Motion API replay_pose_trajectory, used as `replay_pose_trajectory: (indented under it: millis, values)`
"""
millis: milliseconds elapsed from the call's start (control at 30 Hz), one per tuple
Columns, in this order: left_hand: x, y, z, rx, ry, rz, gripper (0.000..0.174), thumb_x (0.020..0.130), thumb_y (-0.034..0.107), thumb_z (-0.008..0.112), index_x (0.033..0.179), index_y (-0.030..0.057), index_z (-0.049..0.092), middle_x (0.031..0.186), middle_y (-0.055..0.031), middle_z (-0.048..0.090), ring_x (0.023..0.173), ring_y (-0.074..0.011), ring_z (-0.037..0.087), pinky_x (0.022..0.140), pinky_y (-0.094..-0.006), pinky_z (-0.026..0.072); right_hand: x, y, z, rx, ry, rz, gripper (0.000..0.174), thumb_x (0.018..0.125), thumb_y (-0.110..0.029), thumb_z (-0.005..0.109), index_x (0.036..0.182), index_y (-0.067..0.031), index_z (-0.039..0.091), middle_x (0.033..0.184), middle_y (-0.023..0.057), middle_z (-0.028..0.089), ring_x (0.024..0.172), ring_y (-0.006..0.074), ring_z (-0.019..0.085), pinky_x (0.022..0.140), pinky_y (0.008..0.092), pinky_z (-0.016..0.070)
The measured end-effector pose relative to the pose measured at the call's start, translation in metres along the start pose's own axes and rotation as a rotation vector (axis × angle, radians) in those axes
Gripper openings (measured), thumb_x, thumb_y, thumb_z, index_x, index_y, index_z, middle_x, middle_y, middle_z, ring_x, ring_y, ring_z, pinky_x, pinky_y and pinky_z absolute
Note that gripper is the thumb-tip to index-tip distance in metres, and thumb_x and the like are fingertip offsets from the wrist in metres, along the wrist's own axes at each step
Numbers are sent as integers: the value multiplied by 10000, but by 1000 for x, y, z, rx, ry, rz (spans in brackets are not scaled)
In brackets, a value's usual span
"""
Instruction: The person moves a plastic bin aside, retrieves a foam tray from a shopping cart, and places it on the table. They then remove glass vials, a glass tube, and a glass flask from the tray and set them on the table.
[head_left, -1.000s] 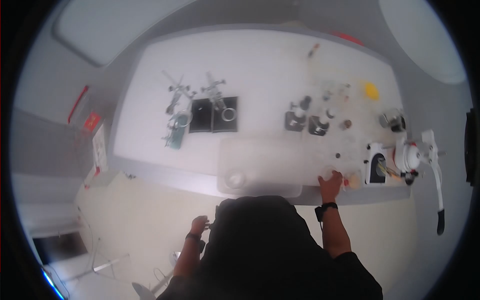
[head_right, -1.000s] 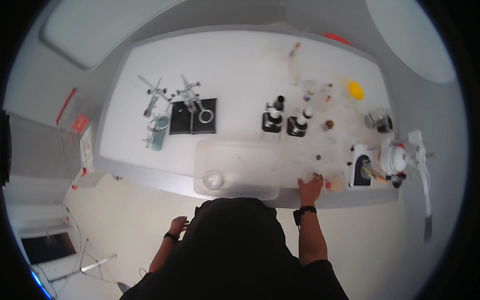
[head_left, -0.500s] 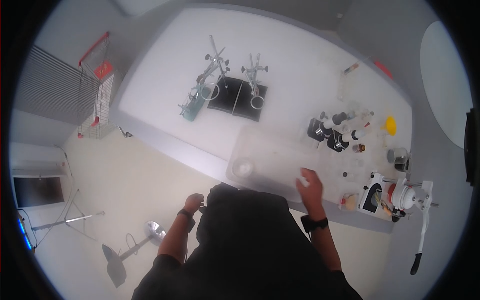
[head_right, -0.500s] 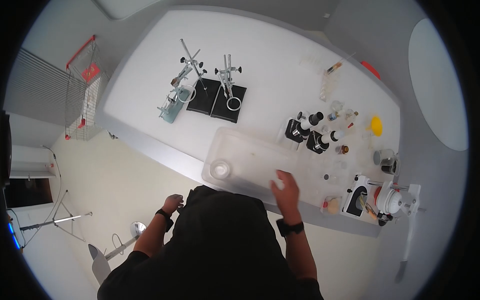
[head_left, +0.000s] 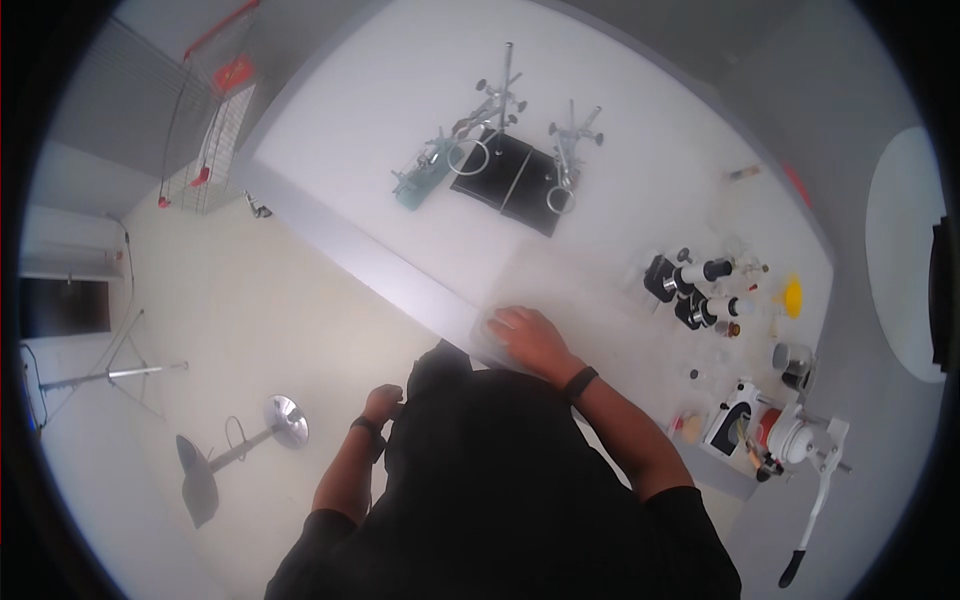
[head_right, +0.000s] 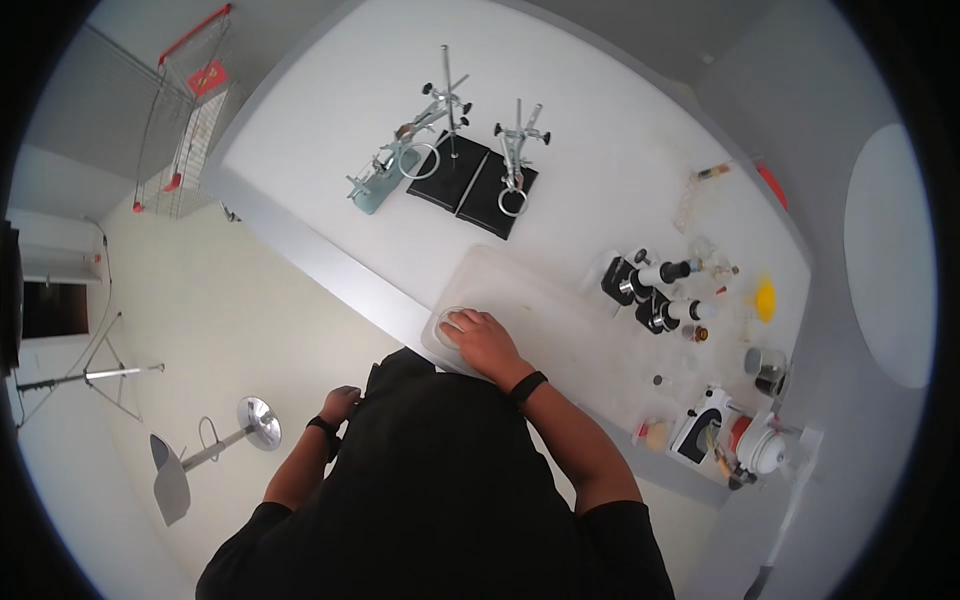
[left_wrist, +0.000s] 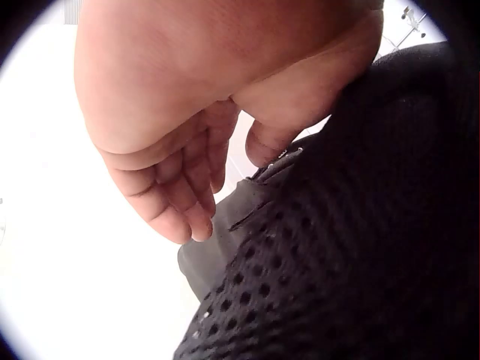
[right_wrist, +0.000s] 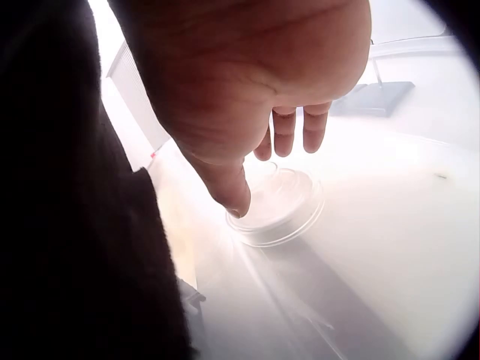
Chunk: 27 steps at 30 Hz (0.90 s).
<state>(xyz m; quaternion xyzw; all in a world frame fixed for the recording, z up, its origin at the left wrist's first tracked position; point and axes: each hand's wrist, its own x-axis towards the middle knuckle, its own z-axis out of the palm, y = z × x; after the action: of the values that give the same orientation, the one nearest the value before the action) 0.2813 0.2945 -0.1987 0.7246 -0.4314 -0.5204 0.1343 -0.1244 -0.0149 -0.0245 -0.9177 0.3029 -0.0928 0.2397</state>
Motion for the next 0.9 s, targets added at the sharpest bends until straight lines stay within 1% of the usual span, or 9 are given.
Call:
replay_pose_trajectory:
  millis: [67, 100, 200, 300, 367, 467, 700, 767, 900]
  values:
    - [-8, -6, 8, 525, 88, 321, 205, 900, 289, 763, 872, 88, 737, 964, -171, 766, 913, -432, 735, 830, -549, 602, 3, 4, 4, -5, -49, 11, 555, 930, -86, 732, 1483, -138, 714, 1502, 83, 691, 1436, 295, 619, 1182, 450, 516]
    - [-18, 7, 9, 364, 109, 172, 242, 922, 328, 750, 849, 97, 748, 918, -169, 753, 920, -440, 731, 815, -580, 589, 6, 6, 2, -10, -86, 39, 561, 932, -87, 730, 1490, -133, 706, 1501, 84, 691, 1439, 296, 616, 1181, 450, 517]
    - [-24, 1, 12, 203, 149, 103, 228, 921, 320, 752, 853, 102, 748, 905, -163, 746, 916, -432, 727, 817, -586, 582, 8, 4, -2, 63, -68, 86, 595, 911, -74, 728, 1504, -107, 687, 1481, 90, 696, 1416, 301, 624, 1160, 456, 528]
    - [-13, 1, 5, 459, 112, 302, 211, 905, 310, 769, 869, 104, 743, 914, -156, 746, 936, -425, 729, 831, -576, 582, 8, 3, -4, 140, -55, 181, 585, 892, -111, 737, 1474, -83, 695, 1472, 153, 700, 1390, 371, 635, 1169, 509, 525]
    - [-13, 11, 2, 60, -2, -6, 392, 1101, 305, 655, 1234, -36, 795, 1108, -165, 827, 1018, -279, 799, 895, -431, 627, 7, 3, -5, 124, -63, 186, 601, 886, -124, 754, 1481, -78, 688, 1469, 155, 694, 1388, 375, 633, 1161, 508, 528]
    - [-8, 9, 1, 35, -2, 57, 411, 1116, 319, 654, 1244, -51, 778, 1086, -144, 811, 959, -252, 792, 838, -397, 630, 10, 0, -5, 61, -52, 170, 635, 867, -128, 775, 1492, -71, 679, 1430, 129, 679, 1365, 349, 632, 1128, 488, 536]
    - [-5, 3, -6, 9, -18, 29, 421, 1117, 334, 661, 1251, -49, 775, 1101, -147, 814, 917, -244, 791, 792, -389, 632, 20, -10, 0, -37, -64, 180, 576, 827, -154, 817, 1382, -61, 698, 1288, 101, 660, 1248, 316, 642, 1048, 466, 548]
    - [-8, 9, -6, -131, 64, 3, 206, 821, 229, 833, 896, 93, 698, 926, -137, 733, 960, -420, 723, 822, -553, 580, 22, -12, 0, -44, -78, 191, 563, 819, -152, 824, 1360, -59, 697, 1281, 107, 657, 1248, 318, 642, 1048, 469, 549]
    - [-10, 6, -3, -69, 85, 89, 198, 836, 238, 823, 893, 93, 701, 929, -140, 734, 960, -421, 724, 824, -554, 583, 23, -9, 3, -38, -99, 196, 556, 795, -149, 849, 1319, -51, 690, 1265, 127, 650, 1249, 331, 640, 1044, 475, 554]
